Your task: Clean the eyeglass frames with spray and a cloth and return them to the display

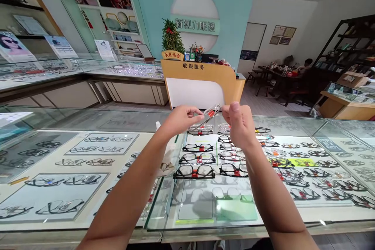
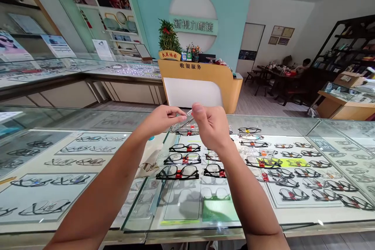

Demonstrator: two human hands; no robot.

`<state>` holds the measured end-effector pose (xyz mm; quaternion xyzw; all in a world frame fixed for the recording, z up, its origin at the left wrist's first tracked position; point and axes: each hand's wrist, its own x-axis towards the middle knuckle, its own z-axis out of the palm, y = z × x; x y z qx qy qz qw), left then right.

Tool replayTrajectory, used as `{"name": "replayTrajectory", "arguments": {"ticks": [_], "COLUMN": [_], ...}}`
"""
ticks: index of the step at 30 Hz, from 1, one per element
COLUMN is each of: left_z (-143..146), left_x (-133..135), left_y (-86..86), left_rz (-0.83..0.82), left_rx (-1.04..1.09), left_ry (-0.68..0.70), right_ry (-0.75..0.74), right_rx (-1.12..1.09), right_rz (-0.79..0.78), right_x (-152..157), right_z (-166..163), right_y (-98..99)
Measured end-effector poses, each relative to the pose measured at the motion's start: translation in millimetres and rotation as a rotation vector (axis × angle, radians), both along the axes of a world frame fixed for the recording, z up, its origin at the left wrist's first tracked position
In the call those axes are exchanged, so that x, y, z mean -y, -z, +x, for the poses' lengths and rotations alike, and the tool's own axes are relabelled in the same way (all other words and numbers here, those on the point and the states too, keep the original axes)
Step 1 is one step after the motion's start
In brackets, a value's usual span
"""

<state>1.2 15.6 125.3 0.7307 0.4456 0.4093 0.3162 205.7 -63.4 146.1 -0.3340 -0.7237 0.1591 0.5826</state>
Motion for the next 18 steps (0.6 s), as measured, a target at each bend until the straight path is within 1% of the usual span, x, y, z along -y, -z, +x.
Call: {"name": "replayTrajectory", "arguments": {"ticks": [1, 3, 5, 7, 10, 13, 15, 18], "left_z": [1.5, 6.8, 12.7, 17.1, 19.7, 20.2, 20.4, 20.9], "left_x": [9.3, 27.3, 42.5, 53.6, 62.6, 64.4, 63.2, 60.6], "left_y": [-8.5, -20.9, -27.1, -28.9, -28.7, -29.2, -29.9, -29.6], "left_rz": [-0.002, 0.039, 0.045, 0.030, 0.009, -0.027, -0.039, -0.030], "left_rx": [0.027, 0.212, 0.399, 0.518, 0.609, 0.662, 0.685, 0.690], "left_ry": [0.023, 0.039, 0.074, 0.115, 0.143, 0.144, 0.146, 0.153], "right_ry": [-0.007, -0.030, -0.058, -0.094, -0.152, -0.253, -0.326, -0.355], "right_rx": [-0.036, -0.088, -0.118, -0.150, -0.263, -0.396, -0.428, -0.419], "right_rz": [-0.007, -0.019, -0.034, -0.069, -0.148, -0.234, -0.265, -0.265], "right_x": [-1.7, -3.3, -2.6, -0.7, 1.8, 2.9, 3.5, 4.0], "right_z": [-0.5, -2.5, -5.0, -7.3, -8.7, -8.0, -7.6, -7.9], "right_y": [1.2, 2.8, 3.1, 2.2, -1.5, -7.0, -10.3, -12.4]}}
